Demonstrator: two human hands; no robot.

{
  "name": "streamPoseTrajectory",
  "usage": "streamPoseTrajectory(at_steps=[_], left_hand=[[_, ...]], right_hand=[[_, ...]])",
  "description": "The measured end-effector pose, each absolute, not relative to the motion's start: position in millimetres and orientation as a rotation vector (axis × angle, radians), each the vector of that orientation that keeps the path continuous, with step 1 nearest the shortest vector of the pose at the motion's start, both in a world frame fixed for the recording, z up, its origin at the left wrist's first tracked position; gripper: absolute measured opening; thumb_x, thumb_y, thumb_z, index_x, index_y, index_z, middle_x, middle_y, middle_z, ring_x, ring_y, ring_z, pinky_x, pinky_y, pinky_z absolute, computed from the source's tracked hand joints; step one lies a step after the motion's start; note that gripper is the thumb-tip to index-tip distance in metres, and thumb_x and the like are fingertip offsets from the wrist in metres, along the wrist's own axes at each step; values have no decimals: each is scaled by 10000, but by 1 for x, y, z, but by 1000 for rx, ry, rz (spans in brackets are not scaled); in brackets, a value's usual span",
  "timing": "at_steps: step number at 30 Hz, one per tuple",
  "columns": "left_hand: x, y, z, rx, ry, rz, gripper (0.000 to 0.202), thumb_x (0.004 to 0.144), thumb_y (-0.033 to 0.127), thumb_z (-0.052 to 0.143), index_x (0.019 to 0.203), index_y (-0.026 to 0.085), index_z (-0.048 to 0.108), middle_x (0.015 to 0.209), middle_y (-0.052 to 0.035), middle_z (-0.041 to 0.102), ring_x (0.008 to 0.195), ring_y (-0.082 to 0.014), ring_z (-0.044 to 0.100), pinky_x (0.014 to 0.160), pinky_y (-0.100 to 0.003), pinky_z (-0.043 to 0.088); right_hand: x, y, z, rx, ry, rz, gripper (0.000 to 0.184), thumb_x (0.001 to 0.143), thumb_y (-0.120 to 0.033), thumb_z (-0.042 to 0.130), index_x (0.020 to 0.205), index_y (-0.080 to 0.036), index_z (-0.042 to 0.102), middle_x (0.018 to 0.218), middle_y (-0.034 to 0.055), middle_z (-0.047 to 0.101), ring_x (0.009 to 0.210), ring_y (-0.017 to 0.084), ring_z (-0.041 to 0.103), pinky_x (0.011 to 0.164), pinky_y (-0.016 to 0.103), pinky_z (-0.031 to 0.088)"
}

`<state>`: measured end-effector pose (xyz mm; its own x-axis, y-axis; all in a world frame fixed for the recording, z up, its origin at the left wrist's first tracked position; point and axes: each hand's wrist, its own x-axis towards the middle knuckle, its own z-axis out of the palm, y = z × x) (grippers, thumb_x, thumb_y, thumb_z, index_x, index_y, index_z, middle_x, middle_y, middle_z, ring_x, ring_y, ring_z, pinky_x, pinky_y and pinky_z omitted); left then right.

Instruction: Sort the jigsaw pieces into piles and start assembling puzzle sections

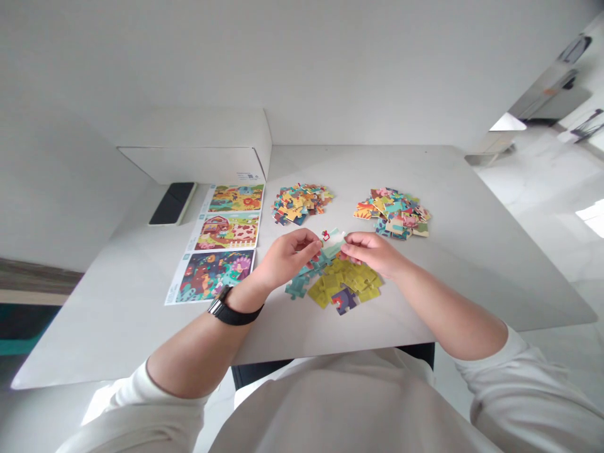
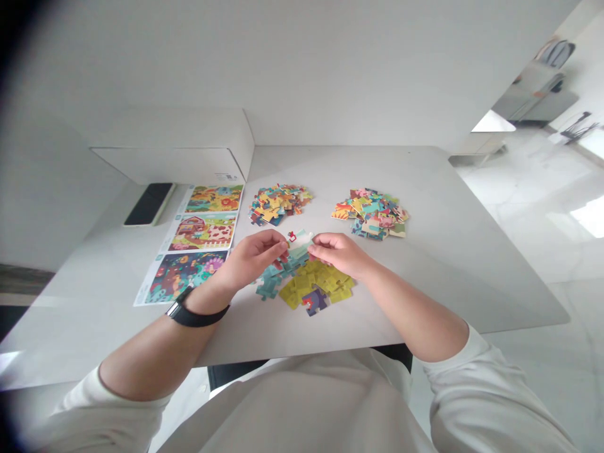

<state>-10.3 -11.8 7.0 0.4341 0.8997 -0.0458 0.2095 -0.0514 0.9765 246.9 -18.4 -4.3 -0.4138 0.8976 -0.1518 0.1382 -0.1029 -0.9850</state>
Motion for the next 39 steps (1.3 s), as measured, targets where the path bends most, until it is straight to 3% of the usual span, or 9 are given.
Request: streamPoseTrajectory(at_steps=[5, 13, 18, 25, 32, 35, 39], left_hand=[[-10, -12, 3, 1640, 1054, 709, 373, 965, 573, 680, 931, 202, 683, 793, -36, 737, 677, -175, 683, 638, -296, 567], [-17, -10, 0, 1773, 1106, 689, 397, 980, 583, 682, 1123, 216, 731, 919, -58, 785, 796, -201, 743, 695, -293, 585], [-17, -9, 2, 1850, 1132, 640, 420, 970, 604, 677, 1147, 228, 742, 942, -61, 794, 800, -204, 740, 694, -292, 586], [-15, -11, 4, 1937, 1123, 592, 389, 973, 582, 665, 1121, 234, 759, 982, -54, 812, 840, -208, 749, 713, -284, 584], [-15, -11, 11, 2004, 1151, 541, 362, 992, 530, 620, 1145, 229, 751, 1025, -52, 810, 858, -201, 749, 748, -289, 580], [-22, -8, 13, 2096, 1222, 538, 336, 1005, 493, 597, 1148, 229, 746, 1056, -50, 799, 883, -201, 741, 770, -298, 561], [-37, 2, 12, 2222, 1400, 430, 312, 995, 473, 607, 1135, 229, 743, 1059, -52, 783, 906, -229, 733, 819, -342, 533]], right_hand=[[248, -16, -8, -1186, -1590, 1482, 407, 880, -640, 788, 883, -237, 729, 778, 4, 697, 639, 149, 555, 591, 283, 431], [326, 14, 24, -1377, -1389, 1094, 498, 829, -694, 797, 805, -215, 662, 812, 44, 712, 610, 126, 534, 560, 262, 436], [414, 22, 37, -1900, -1345, 725, 378, 921, -532, 755, 784, -183, 701, 783, 69, 734, 621, 130, 540, 563, 249, 428], [461, 25, 20, -2415, -1303, 869, 277, 880, -381, 783, 718, -169, 709, 737, 81, 755, 540, 118, 543, 519, 250, 427], [459, 26, 22, -2652, -1592, 868, 373, 848, -498, 791, 677, -176, 711, 719, 70, 732, 582, 155, 595, 565, 282, 443], [454, 22, 30, -2704, -1694, 694, 391, 881, -512, 737, 662, -189, 703, 674, 59, 701, 601, 183, 602, 591, 308, 409], [428, 18, 36, -2387, -1891, 459, 393, 942, -540, 633, 744, -210, 711, 634, 14, 635, 619, 182, 560, 586, 310, 335]])
